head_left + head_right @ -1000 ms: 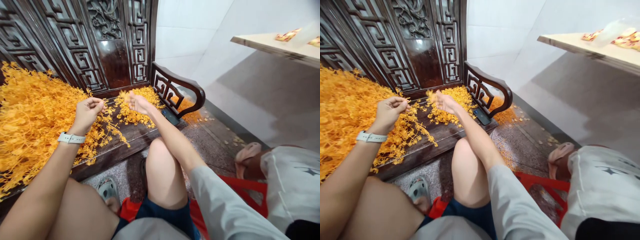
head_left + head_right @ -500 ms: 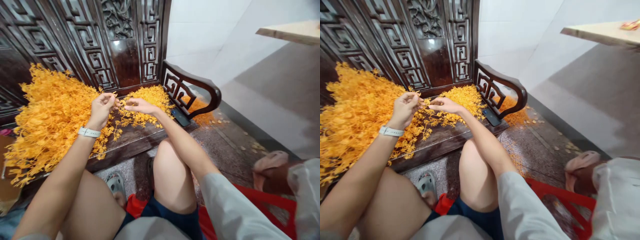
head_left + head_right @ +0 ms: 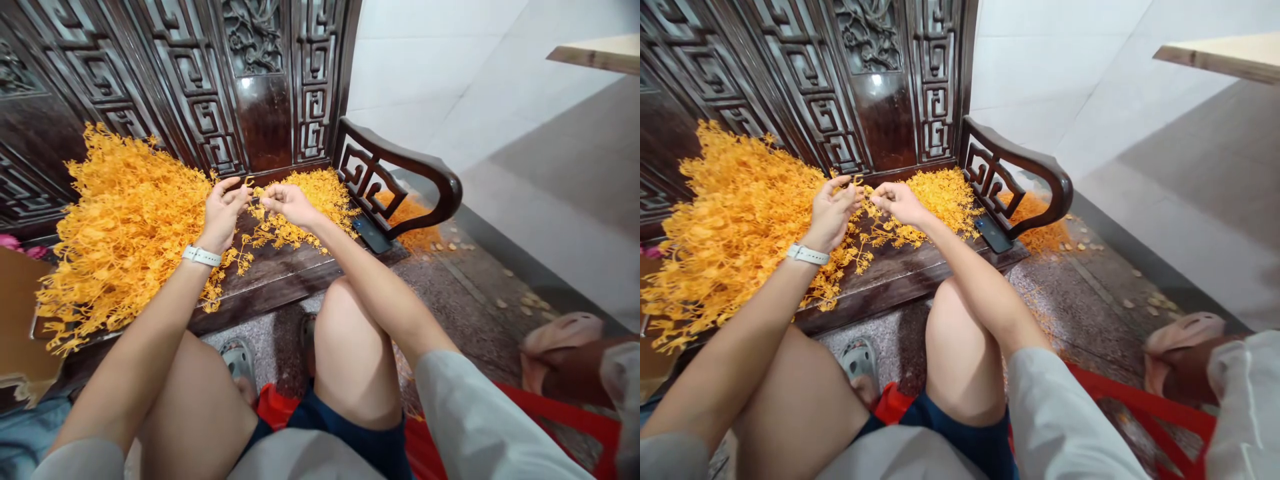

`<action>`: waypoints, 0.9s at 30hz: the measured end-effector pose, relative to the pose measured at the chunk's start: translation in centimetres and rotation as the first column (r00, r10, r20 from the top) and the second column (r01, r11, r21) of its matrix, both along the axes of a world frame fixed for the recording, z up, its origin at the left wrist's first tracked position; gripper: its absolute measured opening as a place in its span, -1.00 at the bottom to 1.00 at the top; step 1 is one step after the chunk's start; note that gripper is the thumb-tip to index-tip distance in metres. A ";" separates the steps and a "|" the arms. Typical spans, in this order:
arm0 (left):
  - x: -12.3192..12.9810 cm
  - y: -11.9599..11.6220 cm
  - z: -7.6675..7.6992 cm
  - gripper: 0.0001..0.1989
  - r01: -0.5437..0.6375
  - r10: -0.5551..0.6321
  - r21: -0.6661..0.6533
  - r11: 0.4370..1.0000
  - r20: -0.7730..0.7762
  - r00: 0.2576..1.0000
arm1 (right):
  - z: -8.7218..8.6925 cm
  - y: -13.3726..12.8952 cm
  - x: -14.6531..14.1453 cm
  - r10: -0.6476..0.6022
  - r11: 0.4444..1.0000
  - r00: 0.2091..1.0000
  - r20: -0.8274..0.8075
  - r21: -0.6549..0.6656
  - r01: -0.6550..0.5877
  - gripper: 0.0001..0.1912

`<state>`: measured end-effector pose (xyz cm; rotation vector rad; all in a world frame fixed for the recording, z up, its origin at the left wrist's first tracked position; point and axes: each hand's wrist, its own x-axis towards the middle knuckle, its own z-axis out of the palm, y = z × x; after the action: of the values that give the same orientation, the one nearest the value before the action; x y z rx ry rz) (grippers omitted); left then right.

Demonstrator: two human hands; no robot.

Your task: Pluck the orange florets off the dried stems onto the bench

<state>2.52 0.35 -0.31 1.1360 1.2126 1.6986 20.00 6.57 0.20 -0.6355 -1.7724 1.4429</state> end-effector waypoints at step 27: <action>0.7 -0.1 -1.0 -0.63 0.036 -0.051 -0.123 0.992 -0.121 0.991 | -0.3 -0.4 0.1 -0.051 0.996 0.999 0.010 -0.072 0.051 -0.58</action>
<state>3.27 0.21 -1.31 1.1998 1.3382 1.5199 20.10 6.18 -0.06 -0.7198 -1.7041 1.4771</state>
